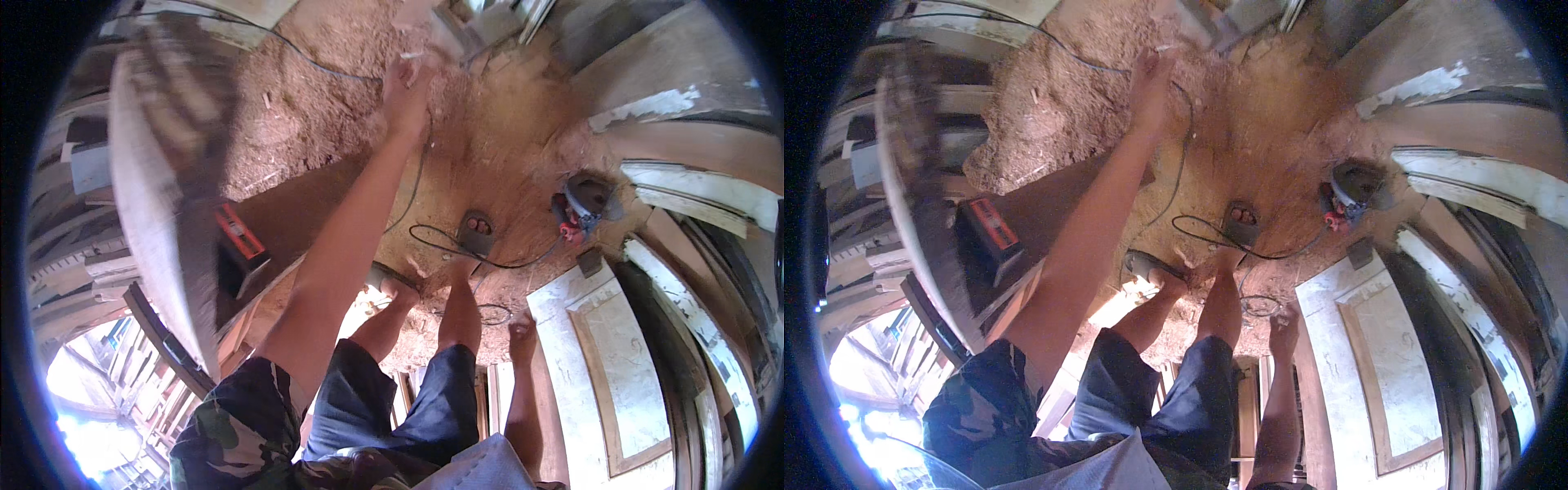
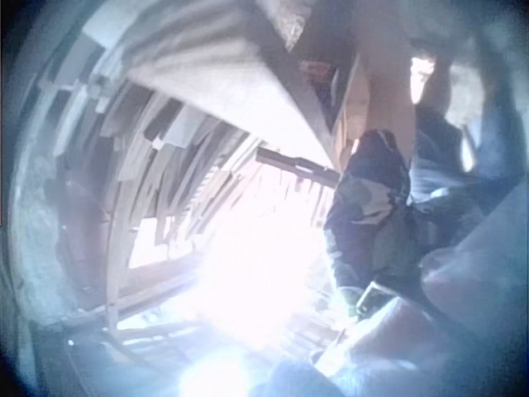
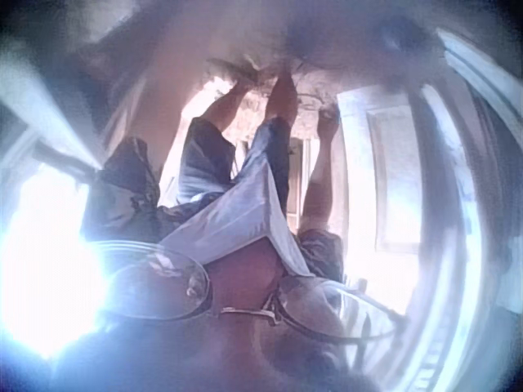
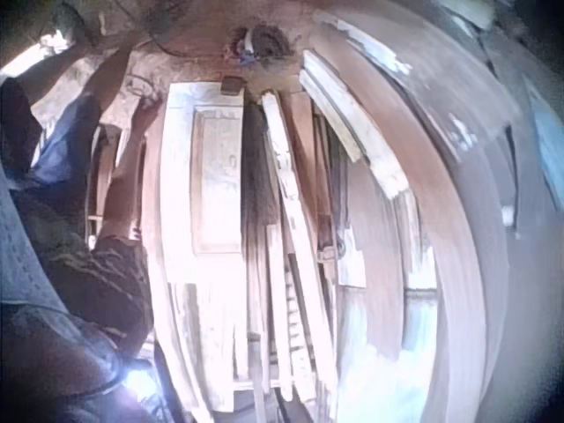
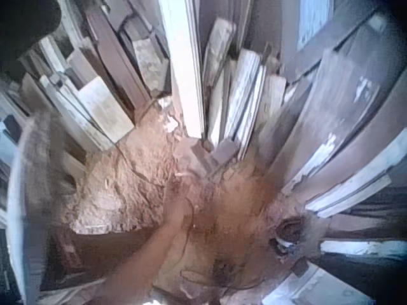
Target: The person measures several wooden planks with a tape measure, marks them, and cuts them using a circular saw.
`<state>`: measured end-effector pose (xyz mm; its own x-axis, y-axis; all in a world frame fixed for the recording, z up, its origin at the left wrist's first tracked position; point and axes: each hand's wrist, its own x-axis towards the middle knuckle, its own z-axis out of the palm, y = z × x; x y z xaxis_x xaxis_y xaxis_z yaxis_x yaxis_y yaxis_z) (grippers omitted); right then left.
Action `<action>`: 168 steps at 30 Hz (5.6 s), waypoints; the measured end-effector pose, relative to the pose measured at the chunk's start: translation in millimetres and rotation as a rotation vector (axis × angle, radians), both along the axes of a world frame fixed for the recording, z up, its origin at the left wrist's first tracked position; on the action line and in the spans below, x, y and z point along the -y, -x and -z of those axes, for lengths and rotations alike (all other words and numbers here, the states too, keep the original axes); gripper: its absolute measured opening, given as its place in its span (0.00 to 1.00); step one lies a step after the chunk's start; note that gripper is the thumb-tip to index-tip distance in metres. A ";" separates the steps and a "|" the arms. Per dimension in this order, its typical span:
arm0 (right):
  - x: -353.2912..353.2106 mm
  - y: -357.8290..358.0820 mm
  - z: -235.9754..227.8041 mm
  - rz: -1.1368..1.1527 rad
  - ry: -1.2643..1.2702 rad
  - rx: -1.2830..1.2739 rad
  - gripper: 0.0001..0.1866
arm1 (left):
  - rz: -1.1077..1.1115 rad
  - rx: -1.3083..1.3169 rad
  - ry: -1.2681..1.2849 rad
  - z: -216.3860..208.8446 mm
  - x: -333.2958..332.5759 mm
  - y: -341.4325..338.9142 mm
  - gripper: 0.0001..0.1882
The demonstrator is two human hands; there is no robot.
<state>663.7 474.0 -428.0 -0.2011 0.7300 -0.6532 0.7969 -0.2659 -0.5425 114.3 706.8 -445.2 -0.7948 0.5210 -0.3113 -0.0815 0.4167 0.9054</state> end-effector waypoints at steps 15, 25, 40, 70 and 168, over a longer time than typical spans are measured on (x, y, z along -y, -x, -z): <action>-103.1 41.3 -136.0 0.227 0.388 -0.174 0.23 | 0.840 0.073 0.608 -373.2 372.2 -90.8 0.28; -204.9 243.8 -218.6 -0.308 0.394 -0.036 0.17 | -0.236 -0.336 0.281 -517.0 576.9 -79.8 0.17; -30.4 425.4 -407.0 -0.883 0.143 0.016 0.16 | -1.382 -0.336 1.251 -440.5 1047.2 -53.9 0.30; 59.9 520.5 -497.8 -1.215 -0.141 -0.328 0.17 | -1.102 -0.026 0.203 -514.3 1048.0 -62.1 0.35; -293.1 274.3 -551.7 -0.533 -0.509 -0.217 0.26 | -0.015 -0.790 0.746 -424.2 161.1 78.1 0.29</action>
